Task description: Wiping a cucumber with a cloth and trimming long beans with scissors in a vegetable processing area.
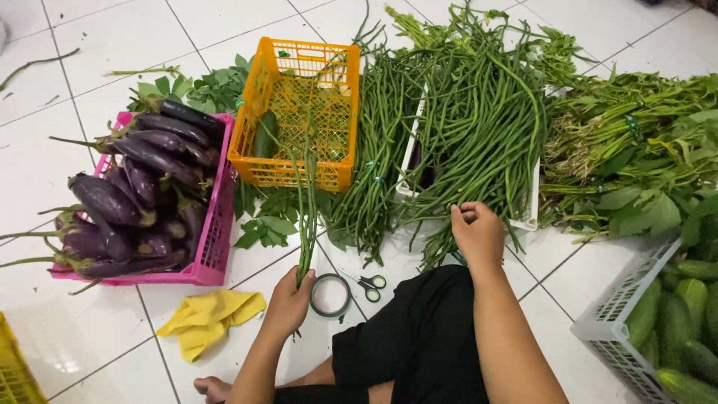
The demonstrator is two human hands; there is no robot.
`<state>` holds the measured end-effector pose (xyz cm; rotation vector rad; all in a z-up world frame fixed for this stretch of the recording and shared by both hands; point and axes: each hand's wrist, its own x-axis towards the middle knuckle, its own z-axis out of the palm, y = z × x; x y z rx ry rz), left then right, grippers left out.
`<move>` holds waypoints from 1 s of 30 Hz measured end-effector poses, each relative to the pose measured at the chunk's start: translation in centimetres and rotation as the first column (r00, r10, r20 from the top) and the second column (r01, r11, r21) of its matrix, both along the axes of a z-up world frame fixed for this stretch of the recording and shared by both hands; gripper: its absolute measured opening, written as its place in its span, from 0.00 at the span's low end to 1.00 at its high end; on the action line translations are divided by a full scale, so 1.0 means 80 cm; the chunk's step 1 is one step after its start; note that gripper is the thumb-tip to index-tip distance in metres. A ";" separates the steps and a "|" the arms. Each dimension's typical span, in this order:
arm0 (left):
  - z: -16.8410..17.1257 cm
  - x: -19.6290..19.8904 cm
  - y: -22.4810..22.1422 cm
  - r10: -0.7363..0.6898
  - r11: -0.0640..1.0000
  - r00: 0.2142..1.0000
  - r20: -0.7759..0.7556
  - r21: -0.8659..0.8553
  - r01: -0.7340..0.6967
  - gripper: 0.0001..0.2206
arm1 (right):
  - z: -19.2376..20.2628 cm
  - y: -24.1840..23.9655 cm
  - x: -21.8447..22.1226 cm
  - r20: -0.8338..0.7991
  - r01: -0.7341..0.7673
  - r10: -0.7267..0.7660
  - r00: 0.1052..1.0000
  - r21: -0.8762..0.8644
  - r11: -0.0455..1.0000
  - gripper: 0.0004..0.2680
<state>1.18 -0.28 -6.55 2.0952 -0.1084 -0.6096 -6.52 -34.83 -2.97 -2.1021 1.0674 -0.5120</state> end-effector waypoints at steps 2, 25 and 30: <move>0.000 0.001 -0.001 -0.001 1.000 1.000 -0.007 0.004 0.001 0.13 | 0.000 0.000 0.001 0.053 -0.002 0.002 0.999 0.003 1.000 0.09; 0.048 0.004 -0.004 -0.008 0.932 0.996 -0.092 -0.361 -0.026 0.17 | -0.006 0.194 0.016 0.301 -0.614 0.541 0.785 0.489 0.619 0.07; 0.074 -0.007 0.000 -0.143 0.931 0.988 -0.050 -0.344 0.118 0.17 | -0.019 0.205 0.024 0.274 -0.653 0.623 0.733 0.540 0.531 0.06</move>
